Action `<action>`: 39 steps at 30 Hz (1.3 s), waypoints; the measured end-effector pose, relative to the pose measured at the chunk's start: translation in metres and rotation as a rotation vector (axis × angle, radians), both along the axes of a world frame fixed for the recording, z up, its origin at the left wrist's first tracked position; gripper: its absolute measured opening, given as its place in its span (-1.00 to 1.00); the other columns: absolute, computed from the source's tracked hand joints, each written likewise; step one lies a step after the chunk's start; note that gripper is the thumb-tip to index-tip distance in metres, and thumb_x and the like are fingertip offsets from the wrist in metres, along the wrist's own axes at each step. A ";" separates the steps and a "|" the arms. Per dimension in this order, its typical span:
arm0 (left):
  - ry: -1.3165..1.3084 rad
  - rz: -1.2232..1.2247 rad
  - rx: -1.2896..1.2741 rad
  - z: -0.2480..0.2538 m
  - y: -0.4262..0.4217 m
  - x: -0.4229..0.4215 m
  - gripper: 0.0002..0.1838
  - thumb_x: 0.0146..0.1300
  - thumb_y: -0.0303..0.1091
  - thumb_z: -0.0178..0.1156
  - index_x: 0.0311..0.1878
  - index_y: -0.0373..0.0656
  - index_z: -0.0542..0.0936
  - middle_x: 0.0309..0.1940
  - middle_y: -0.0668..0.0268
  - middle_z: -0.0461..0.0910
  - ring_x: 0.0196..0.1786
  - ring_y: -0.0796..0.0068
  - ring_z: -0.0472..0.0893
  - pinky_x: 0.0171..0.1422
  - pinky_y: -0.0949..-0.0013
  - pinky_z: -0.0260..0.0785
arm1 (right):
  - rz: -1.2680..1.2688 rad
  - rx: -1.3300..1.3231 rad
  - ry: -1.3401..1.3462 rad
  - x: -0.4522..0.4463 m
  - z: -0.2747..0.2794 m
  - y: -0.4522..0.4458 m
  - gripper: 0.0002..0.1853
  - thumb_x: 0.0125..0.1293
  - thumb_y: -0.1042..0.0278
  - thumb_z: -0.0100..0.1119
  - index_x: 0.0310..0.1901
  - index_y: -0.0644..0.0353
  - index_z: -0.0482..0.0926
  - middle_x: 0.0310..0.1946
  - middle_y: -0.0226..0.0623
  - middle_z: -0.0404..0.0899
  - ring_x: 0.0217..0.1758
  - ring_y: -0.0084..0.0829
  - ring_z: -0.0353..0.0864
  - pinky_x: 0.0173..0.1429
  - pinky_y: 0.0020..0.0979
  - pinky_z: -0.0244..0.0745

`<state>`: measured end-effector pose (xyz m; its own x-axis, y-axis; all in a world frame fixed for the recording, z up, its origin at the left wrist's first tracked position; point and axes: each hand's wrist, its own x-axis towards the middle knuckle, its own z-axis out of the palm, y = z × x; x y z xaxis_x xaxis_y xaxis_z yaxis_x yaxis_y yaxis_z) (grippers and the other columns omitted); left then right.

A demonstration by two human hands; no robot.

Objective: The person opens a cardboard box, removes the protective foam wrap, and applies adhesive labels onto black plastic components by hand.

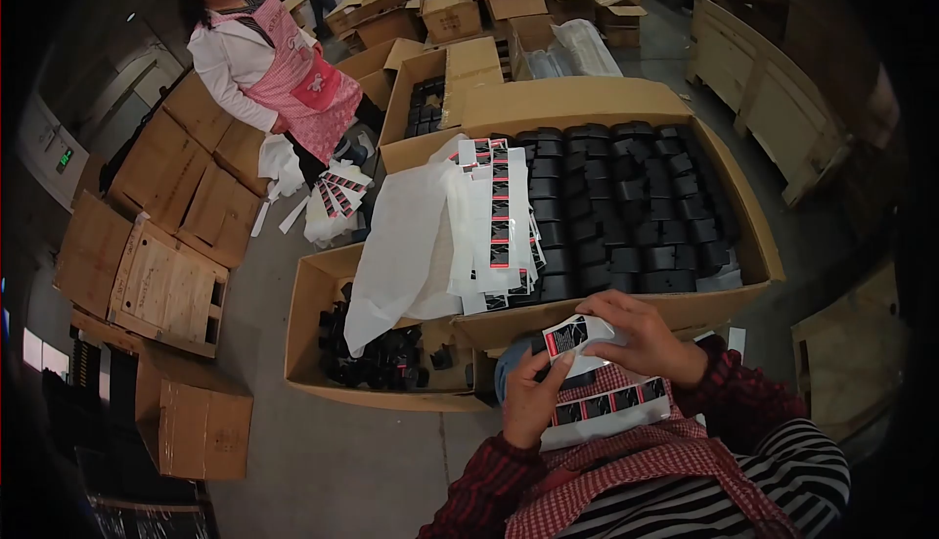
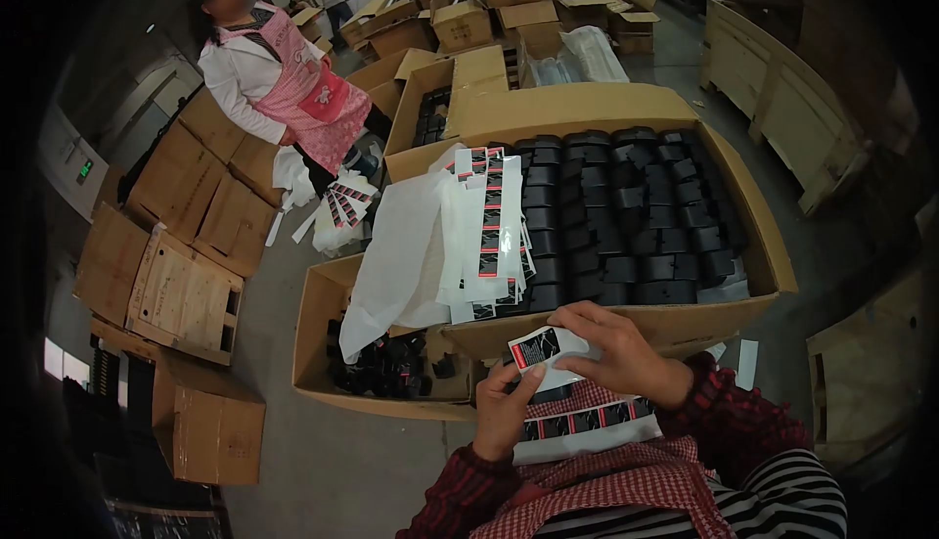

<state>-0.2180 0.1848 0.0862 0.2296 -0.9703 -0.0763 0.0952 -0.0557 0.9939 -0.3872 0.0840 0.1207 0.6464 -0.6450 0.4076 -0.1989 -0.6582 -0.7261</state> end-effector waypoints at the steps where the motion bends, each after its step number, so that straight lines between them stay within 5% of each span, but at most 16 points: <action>1: -0.014 -0.010 -0.024 0.000 0.000 0.000 -0.73 0.28 -0.30 0.27 -0.02 -0.23 0.65 -0.13 0.28 0.57 -0.06 0.55 0.52 0.08 0.48 0.32 | -0.005 -0.024 -0.067 0.003 -0.005 -0.001 -0.47 0.04 0.41 0.44 0.08 0.27 0.51 -0.04 -0.09 0.56 -0.08 -0.15 0.60 -0.04 -0.33 0.54; 6: -0.003 0.014 0.004 0.008 -0.008 0.010 -0.60 0.27 -0.30 0.29 0.14 -0.20 0.57 -0.02 0.23 0.55 0.06 0.46 0.50 0.19 0.40 0.30 | 0.069 0.134 -0.042 0.006 0.008 0.003 -0.48 0.14 0.40 0.37 0.16 0.25 0.48 -0.28 -0.02 0.64 -0.49 -0.27 0.59 -0.28 -0.37 0.52; 10: -0.080 -0.074 -0.095 0.023 -0.006 0.015 -0.64 0.32 -0.39 0.21 0.16 -0.24 0.54 0.12 0.28 0.46 0.15 0.53 0.46 0.22 0.43 0.30 | 0.135 0.269 0.090 0.007 0.018 0.001 -0.50 0.17 0.34 0.36 0.15 0.23 0.49 -0.31 0.01 0.62 -0.52 -0.27 0.57 -0.33 -0.41 0.47; 12: -0.072 -0.083 -0.125 0.029 -0.007 0.014 -0.68 0.30 -0.34 0.25 0.09 -0.20 0.60 0.01 0.27 0.52 0.11 0.47 0.48 0.21 0.42 0.29 | 0.186 0.405 0.143 0.005 0.018 -0.003 -0.45 0.16 0.26 0.38 0.17 0.24 0.47 -0.28 -0.03 0.65 -0.26 -0.36 0.71 -0.14 -0.47 0.50; 16: -0.038 -0.060 -0.041 0.020 -0.006 0.013 -0.76 0.29 -0.34 0.26 -0.03 -0.24 0.65 -0.06 0.32 0.55 0.00 0.52 0.52 0.10 0.46 0.33 | 0.256 0.601 0.266 0.003 0.032 -0.008 -0.52 0.13 0.22 0.41 0.07 0.23 0.56 -0.35 -0.10 0.65 -0.31 -0.39 0.68 -0.15 -0.47 0.50; 18: 0.072 0.078 0.033 0.017 -0.009 0.009 -0.81 0.28 -0.33 0.28 -0.15 -0.25 0.66 -0.15 0.36 0.57 -0.12 0.58 0.52 -0.01 0.49 0.34 | 0.143 0.236 0.006 0.002 0.020 -0.007 -0.65 0.09 0.26 0.45 -0.12 0.25 0.63 -0.39 -0.19 0.64 -0.33 -0.42 0.63 -0.17 -0.45 0.50; 21: 0.011 0.077 0.064 0.023 -0.010 0.004 -0.81 0.26 -0.31 0.30 -0.20 -0.26 0.66 -0.22 0.39 0.58 -0.16 0.61 0.51 -0.05 0.51 0.33 | 0.043 0.104 -0.193 0.003 0.009 -0.008 -0.74 0.06 0.33 0.45 -0.25 0.26 0.64 -0.45 -0.23 0.61 -0.38 -0.33 0.60 -0.30 -0.37 0.50; 23: -0.176 0.081 -0.085 0.018 -0.014 0.001 -0.79 0.26 -0.30 0.30 -0.20 -0.27 0.66 -0.25 0.39 0.57 -0.19 0.64 0.49 -0.06 0.52 0.33 | 0.030 0.135 -0.153 0.001 0.005 -0.006 -0.75 0.05 0.36 0.44 -0.25 0.26 0.63 -0.43 -0.23 0.62 -0.36 -0.30 0.61 -0.27 -0.39 0.52; 34: -0.054 0.154 -0.021 0.015 -0.005 -0.002 -0.76 0.31 -0.26 0.27 -0.28 -0.28 0.67 -0.31 0.47 0.57 -0.25 0.72 0.46 -0.11 0.55 0.32 | -0.043 -0.066 -0.172 0.015 -0.003 -0.001 -0.76 0.02 0.48 0.41 -0.23 0.23 0.64 -0.28 -0.24 0.65 -0.24 -0.22 0.65 -0.16 -0.34 0.59; 37: 0.009 0.121 0.103 -0.005 -0.003 0.007 -0.76 0.34 -0.28 0.23 -0.31 -0.30 0.65 -0.30 0.46 0.57 -0.25 0.74 0.45 -0.13 0.57 0.31 | -0.098 -0.212 -0.144 0.020 0.002 0.004 -0.80 0.02 0.52 0.39 -0.26 0.22 0.66 -0.31 -0.27 0.64 -0.26 -0.26 0.65 -0.15 -0.35 0.59; 39: 0.355 0.129 0.168 -0.008 -0.002 0.009 -0.73 0.42 -0.24 0.12 -0.25 -0.26 0.64 -0.27 0.40 0.58 -0.24 0.71 0.49 -0.13 0.55 0.34 | -0.090 -0.258 -0.164 0.022 -0.002 0.004 -0.82 0.02 0.53 0.37 -0.28 0.21 0.66 -0.33 -0.28 0.64 -0.26 -0.28 0.65 -0.17 -0.36 0.59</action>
<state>-0.2088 0.1825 0.0785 0.2795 -0.9024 -0.3280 0.4472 -0.1799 0.8761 -0.3650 0.0878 0.1186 0.5033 -0.5584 0.6594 -0.1589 -0.8099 -0.5646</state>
